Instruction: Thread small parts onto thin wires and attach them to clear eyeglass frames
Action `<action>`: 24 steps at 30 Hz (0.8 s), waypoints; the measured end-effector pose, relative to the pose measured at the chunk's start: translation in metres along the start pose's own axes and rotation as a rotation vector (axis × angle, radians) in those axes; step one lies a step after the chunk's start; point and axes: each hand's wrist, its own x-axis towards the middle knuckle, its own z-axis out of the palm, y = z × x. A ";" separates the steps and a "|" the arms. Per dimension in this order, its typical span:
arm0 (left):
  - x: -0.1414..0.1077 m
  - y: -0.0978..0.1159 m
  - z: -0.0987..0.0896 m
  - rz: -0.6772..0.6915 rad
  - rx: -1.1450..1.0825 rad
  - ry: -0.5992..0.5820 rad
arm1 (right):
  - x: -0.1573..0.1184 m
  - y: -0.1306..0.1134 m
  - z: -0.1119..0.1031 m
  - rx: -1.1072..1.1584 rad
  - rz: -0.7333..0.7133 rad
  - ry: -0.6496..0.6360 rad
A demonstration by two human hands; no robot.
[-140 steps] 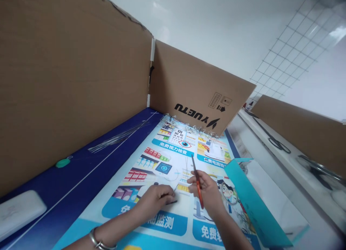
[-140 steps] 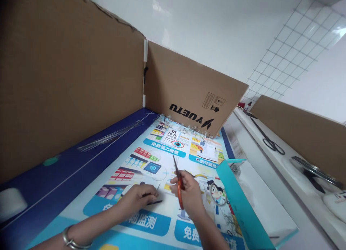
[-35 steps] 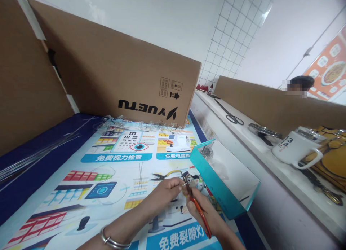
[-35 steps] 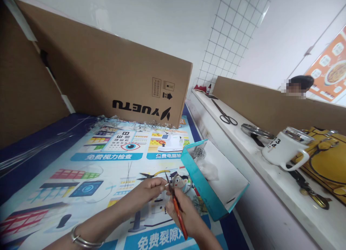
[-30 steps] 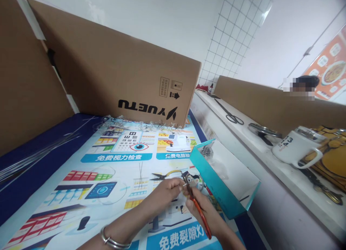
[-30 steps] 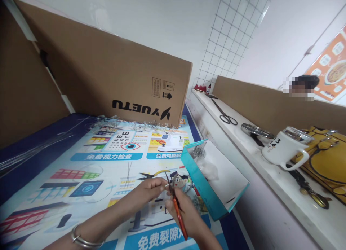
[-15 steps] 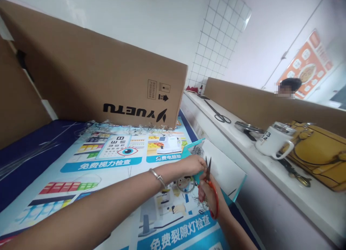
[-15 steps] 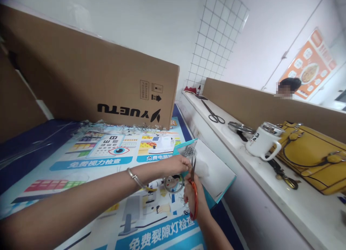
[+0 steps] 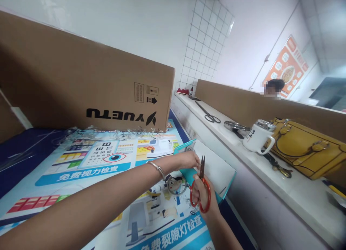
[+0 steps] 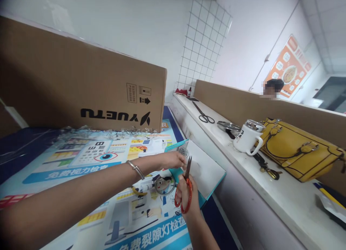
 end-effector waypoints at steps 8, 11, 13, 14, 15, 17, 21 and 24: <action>-0.122 -0.026 -0.030 -0.315 -0.168 0.023 | -0.005 -0.004 -0.028 -0.478 -0.056 -0.087; -0.175 -0.051 -0.035 -0.462 -0.292 0.086 | -0.001 -0.007 -0.024 -0.770 -0.108 -0.145; -0.205 -0.067 -0.036 -0.542 -0.375 0.156 | 0.002 -0.008 -0.012 -0.909 -0.115 -0.234; -0.218 -0.072 -0.036 -0.557 -0.412 0.185 | 0.004 -0.008 -0.004 -0.960 -0.123 -0.270; -0.229 -0.077 -0.036 -0.560 -0.450 0.212 | 0.006 -0.006 0.005 -1.004 -0.140 -0.302; -0.249 -0.082 -0.034 -0.537 -0.510 0.258 | 0.012 0.001 0.026 -1.084 -0.191 -0.370; -0.282 -0.083 -0.031 -0.505 -0.564 0.317 | 0.036 0.026 0.071 -1.374 -0.249 -0.487; -0.302 -0.084 -0.031 -0.506 -0.585 0.352 | 0.062 0.046 0.102 -1.490 -0.265 -0.529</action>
